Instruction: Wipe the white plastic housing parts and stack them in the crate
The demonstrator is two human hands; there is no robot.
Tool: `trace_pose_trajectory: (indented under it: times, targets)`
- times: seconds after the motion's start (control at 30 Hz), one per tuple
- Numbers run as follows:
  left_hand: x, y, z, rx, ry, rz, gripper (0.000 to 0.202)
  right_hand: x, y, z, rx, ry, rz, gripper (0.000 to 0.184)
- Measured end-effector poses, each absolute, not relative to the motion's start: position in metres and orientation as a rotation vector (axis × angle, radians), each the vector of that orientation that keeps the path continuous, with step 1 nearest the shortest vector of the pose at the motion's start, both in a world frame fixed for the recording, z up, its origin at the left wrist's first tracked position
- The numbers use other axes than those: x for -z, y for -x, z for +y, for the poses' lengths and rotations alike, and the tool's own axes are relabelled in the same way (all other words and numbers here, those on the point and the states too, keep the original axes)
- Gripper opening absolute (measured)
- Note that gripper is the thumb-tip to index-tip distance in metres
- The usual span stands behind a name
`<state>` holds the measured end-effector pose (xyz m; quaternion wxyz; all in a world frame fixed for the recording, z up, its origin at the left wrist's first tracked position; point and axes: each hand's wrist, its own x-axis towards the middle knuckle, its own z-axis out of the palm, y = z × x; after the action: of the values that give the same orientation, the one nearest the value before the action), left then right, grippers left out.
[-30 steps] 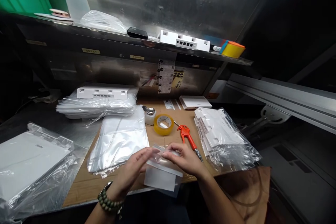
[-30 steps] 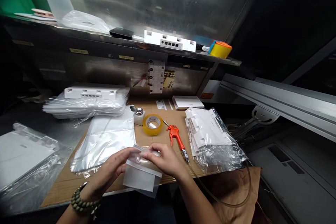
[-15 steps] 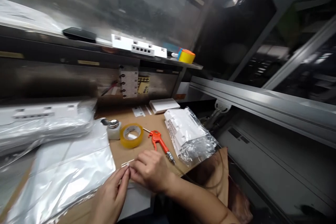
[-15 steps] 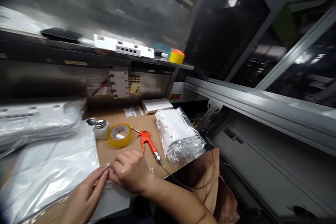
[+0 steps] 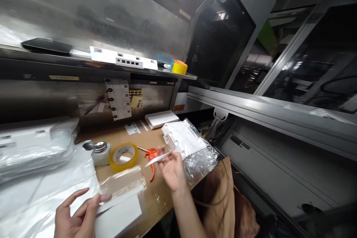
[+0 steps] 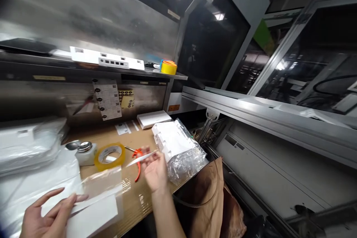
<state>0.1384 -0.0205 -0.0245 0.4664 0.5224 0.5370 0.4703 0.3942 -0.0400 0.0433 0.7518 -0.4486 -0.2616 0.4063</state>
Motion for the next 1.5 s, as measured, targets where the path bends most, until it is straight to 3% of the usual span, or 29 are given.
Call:
trace_pose_trajectory:
  times: [0.1, 0.2, 0.3, 0.43, 0.53, 0.67, 0.83, 1.0, 1.07, 1.33, 1.43, 1.5]
  targets:
    - [0.013, -0.129, -0.017, -1.065, -1.361, 1.344, 0.044, -0.058, -0.413, -0.049, -0.839, 0.935, -0.529, 0.027]
    - [-0.006, -0.133, -0.019, -0.953, -1.341, 1.299, 0.06, -0.067, -0.402, -0.058, -0.809, 0.947, -0.544, 0.022]
    - [-0.022, -0.142, -0.024, -0.825, -1.24, 1.095, 0.081, -0.069, -0.372, -0.066, -0.709, 1.145, -1.059, 0.024]
    - [-0.024, -0.149, -0.031, -0.818, -1.269, 0.94, 0.082, -0.063, -0.34, -0.066, -0.181, 1.124, -2.079, 0.011]
    - [-0.018, -0.151, -0.036, -0.836, -1.386, 0.982, 0.075, -0.059, -0.33, -0.061, 0.191, 1.042, -2.285, 0.013]
    - [-0.017, -0.157, -0.041, -0.834, -1.644, 1.137, 0.069, -0.058, -0.328, -0.056, 0.411, 1.002, -2.374, 0.009]
    - [-0.02, -0.167, -0.045, -0.821, -1.783, 1.159, 0.068, -0.055, -0.333, -0.052, 0.393, 0.983, -2.411, 0.016]
    - [-0.02, -0.175, -0.045, -0.828, -1.481, 1.012, 0.073, -0.054, -0.352, -0.055, -0.176, 1.109, -2.008, 0.006]
    - [-0.021, -0.177, -0.044, -0.814, -1.44, 1.025, 0.079, -0.056, -0.36, -0.061, -0.239, 1.091, -1.979, 0.007]
    - [-0.009, -0.199, -0.041, -0.715, -1.738, 1.051, 0.072, -0.053, -0.376, -0.072, 0.492, 1.003, -2.3, 0.016]
    - [-0.007, -0.21, -0.042, -0.714, -1.713, 1.029, 0.071, -0.052, -0.383, -0.07, 0.541, 0.967, -2.311, 0.018]
    - [-0.011, -0.215, -0.044, -0.728, -1.67, 1.009, 0.07, -0.051, -0.389, -0.071, 0.398, 0.985, -2.236, 0.012]
